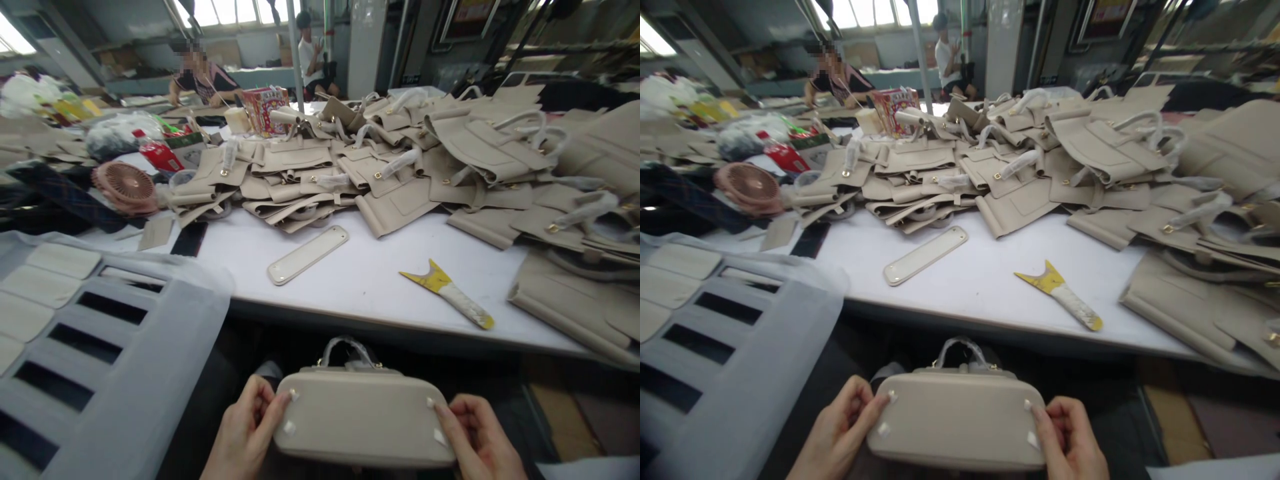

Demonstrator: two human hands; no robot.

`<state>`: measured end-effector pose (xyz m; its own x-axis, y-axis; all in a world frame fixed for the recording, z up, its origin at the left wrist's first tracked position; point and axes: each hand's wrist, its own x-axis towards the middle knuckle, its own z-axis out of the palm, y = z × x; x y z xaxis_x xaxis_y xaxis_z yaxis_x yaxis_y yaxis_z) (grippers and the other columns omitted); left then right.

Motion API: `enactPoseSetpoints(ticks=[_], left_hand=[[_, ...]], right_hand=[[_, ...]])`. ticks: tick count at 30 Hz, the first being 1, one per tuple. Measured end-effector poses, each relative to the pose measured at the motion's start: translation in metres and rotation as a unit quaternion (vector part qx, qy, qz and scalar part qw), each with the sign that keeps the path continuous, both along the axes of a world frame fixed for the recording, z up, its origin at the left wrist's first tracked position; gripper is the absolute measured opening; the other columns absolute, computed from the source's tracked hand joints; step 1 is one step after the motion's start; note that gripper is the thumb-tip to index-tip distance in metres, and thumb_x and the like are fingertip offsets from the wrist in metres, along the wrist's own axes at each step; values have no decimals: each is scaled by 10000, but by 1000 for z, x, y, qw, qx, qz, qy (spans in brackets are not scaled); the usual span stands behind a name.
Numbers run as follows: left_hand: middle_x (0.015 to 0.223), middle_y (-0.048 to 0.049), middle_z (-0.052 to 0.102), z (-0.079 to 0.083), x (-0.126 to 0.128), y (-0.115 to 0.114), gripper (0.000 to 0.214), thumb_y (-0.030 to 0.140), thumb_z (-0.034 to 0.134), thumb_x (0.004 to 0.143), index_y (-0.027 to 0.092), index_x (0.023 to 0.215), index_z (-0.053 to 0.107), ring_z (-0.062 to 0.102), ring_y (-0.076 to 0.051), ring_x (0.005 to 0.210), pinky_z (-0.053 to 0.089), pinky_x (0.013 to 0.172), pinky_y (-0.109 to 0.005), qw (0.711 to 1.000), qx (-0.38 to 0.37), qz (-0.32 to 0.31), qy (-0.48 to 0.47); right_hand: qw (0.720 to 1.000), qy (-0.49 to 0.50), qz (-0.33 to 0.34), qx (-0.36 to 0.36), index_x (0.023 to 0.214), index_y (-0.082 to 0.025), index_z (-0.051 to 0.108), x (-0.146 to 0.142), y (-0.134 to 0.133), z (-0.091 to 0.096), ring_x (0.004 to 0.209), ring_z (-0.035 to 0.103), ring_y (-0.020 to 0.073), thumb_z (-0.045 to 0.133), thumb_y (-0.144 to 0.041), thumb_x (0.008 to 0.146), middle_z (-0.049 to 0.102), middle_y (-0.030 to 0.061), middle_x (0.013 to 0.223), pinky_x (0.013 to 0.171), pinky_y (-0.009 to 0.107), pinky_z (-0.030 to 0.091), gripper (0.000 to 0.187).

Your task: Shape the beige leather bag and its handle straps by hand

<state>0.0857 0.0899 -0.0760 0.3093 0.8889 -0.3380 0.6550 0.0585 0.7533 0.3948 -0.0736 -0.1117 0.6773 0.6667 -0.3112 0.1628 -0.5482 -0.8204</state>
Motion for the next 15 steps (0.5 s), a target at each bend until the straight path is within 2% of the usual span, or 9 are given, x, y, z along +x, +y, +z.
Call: enactPoseSetpoints(ticks=[3,5,6,8,9,11,13,15], left_hand=[[601,79,371,5,1,-1,338,555,464,929,219,951,489,430,-119,542,349,524,-214,998,52,-19,-5],[650,73,414,10,0,-1,358,506,457,951,233,1182,480,491,-124,567,415,561,-214,994,99,-37,3],[712,55,475,12,0,-1,396,480,460,958,256,1284,449,543,-131,624,458,608,-223,990,134,-49,12],[977,-11,589,16,-2,1,450,418,481,961,330,1396,403,625,-169,863,521,771,-287,968,231,-86,47],[1154,-44,581,19,-2,2,457,372,491,960,364,1409,407,612,-201,1020,521,861,-341,949,286,-109,67],[1432,-57,448,25,-1,3,482,231,476,950,402,1399,445,484,-260,1273,467,1001,-445,902,384,-170,100],[1537,-21,356,31,3,2,579,83,432,900,402,1382,480,362,-276,1388,395,1086,-505,853,443,-253,112],[1540,15,378,37,10,-2,648,20,420,848,374,1386,485,318,-262,1422,339,1139,-518,813,459,-342,109]], right_hand=[[995,-87,44,8,894,-229,547,4,0,0,642,607,163,533,-613,852,622,0,720,562,232,491,387],[978,-190,80,22,1000,-231,587,6,2,6,761,642,193,507,-583,887,665,29,846,656,271,521,378],[961,-254,101,37,1098,-238,594,6,3,11,858,649,215,491,-551,909,682,47,957,736,306,527,380],[905,-389,150,84,1296,-255,542,0,7,24,1085,601,255,445,-446,956,652,61,1201,916,377,476,401],[870,-447,178,106,1367,-251,497,-6,10,30,1188,548,266,421,-376,972,615,55,1297,987,397,427,421],[805,-528,234,137,1433,-210,437,-24,17,42,1307,453,276,402,-269,975,555,42,1400,1058,409,349,464],[755,-568,289,156,1435,-163,439,-49,24,47,1354,401,292,435,-286,968,515,42,1447,1077,411,317,483],[725,-585,323,169,1397,-159,493,-74,31,47,1348,412,296,479,-380,957,507,43,1455,1070,406,322,492]])
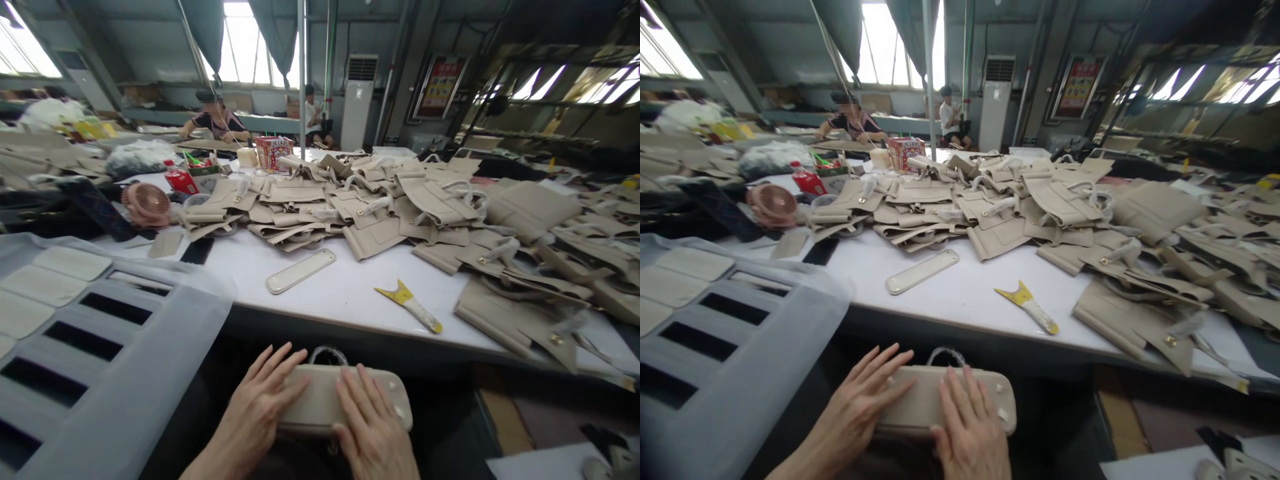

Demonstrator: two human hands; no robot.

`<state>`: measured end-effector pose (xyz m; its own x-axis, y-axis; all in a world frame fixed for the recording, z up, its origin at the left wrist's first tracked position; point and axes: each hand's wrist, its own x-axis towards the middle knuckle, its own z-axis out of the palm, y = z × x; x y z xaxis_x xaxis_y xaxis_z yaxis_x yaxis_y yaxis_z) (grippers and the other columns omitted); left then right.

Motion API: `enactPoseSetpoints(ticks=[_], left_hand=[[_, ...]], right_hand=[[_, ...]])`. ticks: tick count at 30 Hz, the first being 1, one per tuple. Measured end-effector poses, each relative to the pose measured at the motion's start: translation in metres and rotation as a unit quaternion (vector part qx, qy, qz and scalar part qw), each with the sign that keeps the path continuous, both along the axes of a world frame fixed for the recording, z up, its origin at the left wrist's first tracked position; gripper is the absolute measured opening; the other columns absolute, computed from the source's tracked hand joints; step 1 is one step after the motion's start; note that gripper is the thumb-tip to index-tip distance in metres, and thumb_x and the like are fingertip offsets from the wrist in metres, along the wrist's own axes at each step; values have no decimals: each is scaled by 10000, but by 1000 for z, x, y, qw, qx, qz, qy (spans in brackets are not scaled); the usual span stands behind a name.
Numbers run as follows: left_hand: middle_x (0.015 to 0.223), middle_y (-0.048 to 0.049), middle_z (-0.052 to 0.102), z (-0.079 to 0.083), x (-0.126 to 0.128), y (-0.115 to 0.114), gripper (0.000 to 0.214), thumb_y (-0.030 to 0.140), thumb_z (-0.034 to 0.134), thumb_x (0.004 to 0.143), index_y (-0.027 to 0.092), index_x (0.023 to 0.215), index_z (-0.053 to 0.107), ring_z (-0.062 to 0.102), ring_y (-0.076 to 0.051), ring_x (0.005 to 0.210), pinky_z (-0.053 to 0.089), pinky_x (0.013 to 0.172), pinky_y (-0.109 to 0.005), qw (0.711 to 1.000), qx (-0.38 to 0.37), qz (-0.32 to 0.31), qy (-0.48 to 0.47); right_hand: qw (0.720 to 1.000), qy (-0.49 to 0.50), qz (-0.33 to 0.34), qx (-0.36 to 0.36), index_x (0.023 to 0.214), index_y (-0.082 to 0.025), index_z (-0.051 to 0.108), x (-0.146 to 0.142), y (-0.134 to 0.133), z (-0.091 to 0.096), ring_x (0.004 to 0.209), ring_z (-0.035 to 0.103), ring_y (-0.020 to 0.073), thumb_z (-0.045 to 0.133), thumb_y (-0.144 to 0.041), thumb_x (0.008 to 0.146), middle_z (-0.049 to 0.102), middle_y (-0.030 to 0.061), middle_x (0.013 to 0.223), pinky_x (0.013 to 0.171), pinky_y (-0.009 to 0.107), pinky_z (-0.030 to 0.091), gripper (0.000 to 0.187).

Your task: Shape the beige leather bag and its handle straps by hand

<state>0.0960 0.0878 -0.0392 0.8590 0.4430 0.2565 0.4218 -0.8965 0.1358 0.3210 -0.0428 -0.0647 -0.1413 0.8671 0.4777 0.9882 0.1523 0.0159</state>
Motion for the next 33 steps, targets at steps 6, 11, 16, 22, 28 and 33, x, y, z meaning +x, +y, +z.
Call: enactPoseSetpoints(ticks=[6,11,16,22,28,33], left_hand=[[1523,-38,420,-2,18,-13,550,322,585,902,221,1422,440,381,-250,1394,317,1169,-485,997,-37,-36,48],[1585,-30,296,-21,21,-13,839,406,642,866,253,1542,170,281,-284,1440,233,1190,-483,997,-4,-56,58],[1588,-22,293,-26,21,-12,804,388,638,875,312,1536,188,294,-284,1430,210,1188,-465,996,26,-60,52],[1593,-59,274,-26,16,-13,747,425,597,896,329,1530,213,316,-308,1422,285,1154,-482,994,67,-74,50],[1579,-69,304,-22,-7,-18,567,458,554,921,370,1458,393,354,-349,1403,304,1137,-566,994,95,-56,-4],[1522,-50,418,-23,-15,-7,432,406,461,962,344,1388,501,450,-282,1353,379,1111,-512,978,-148,107,-102]], right_hand=[[1000,26,12,6,1330,-191,564,-22,2,-9,1306,474,260,556,-371,888,548,27,1417,1071,390,343,477],[996,8,-1,-87,1480,-100,357,-7,1,-6,1391,360,343,662,-438,782,350,128,1542,1090,480,365,833],[998,-11,-1,-65,1485,-110,349,-8,2,-17,1390,369,347,653,-376,821,372,162,1525,1063,465,411,777],[999,-49,8,-2,1404,-59,468,-13,-6,-22,1326,464,350,577,-466,881,474,191,1449,1016,439,455,672],[1000,-2,-6,2,1304,-188,608,25,-35,-21,1239,555,358,592,-440,888,548,106,1395,1027,503,448,486],[808,533,-245,-58,1110,-221,728,73,-42,-32,1209,583,330,631,-507,825,664,85,1263,1011,469,486,415]])
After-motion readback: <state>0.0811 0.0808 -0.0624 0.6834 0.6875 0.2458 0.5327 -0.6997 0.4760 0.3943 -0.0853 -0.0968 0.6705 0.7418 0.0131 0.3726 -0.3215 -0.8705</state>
